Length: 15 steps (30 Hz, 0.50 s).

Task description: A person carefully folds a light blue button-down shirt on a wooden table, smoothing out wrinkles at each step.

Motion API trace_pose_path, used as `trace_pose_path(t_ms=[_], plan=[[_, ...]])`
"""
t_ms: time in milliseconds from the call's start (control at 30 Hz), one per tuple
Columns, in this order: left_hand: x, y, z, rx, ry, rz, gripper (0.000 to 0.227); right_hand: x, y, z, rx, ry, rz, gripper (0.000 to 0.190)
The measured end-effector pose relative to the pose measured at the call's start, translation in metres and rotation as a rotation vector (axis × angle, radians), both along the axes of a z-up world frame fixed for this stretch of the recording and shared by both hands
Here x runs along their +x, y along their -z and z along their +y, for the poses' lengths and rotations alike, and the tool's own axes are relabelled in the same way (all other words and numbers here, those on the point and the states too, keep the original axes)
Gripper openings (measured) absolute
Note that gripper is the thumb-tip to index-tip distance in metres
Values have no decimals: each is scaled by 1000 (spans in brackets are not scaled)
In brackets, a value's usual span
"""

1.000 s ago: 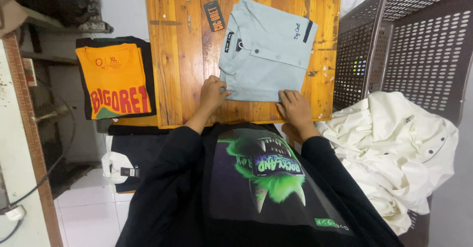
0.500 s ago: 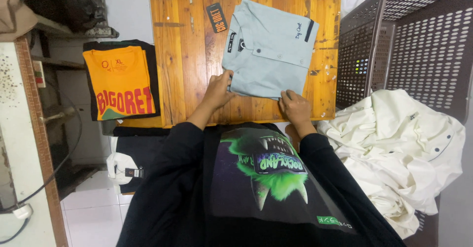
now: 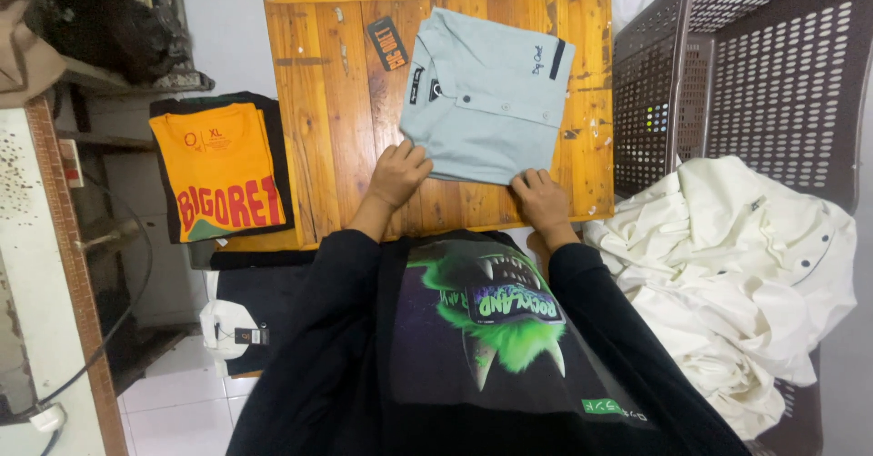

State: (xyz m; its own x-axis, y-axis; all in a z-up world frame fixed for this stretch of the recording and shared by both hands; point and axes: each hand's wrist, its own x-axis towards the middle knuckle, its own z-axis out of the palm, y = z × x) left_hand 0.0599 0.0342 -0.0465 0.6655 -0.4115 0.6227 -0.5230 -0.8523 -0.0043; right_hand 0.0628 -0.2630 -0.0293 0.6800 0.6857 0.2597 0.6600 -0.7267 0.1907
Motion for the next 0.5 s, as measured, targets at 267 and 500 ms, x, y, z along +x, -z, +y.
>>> trace_pose_path(t_ms=[267,500], plan=[[-49,-2,21,-259,-25,353,21,-6,-47,4,240,-88,128,11],[-40,-4,2,-604,-355,504,27,-3,-49,21,460,167,110,16]])
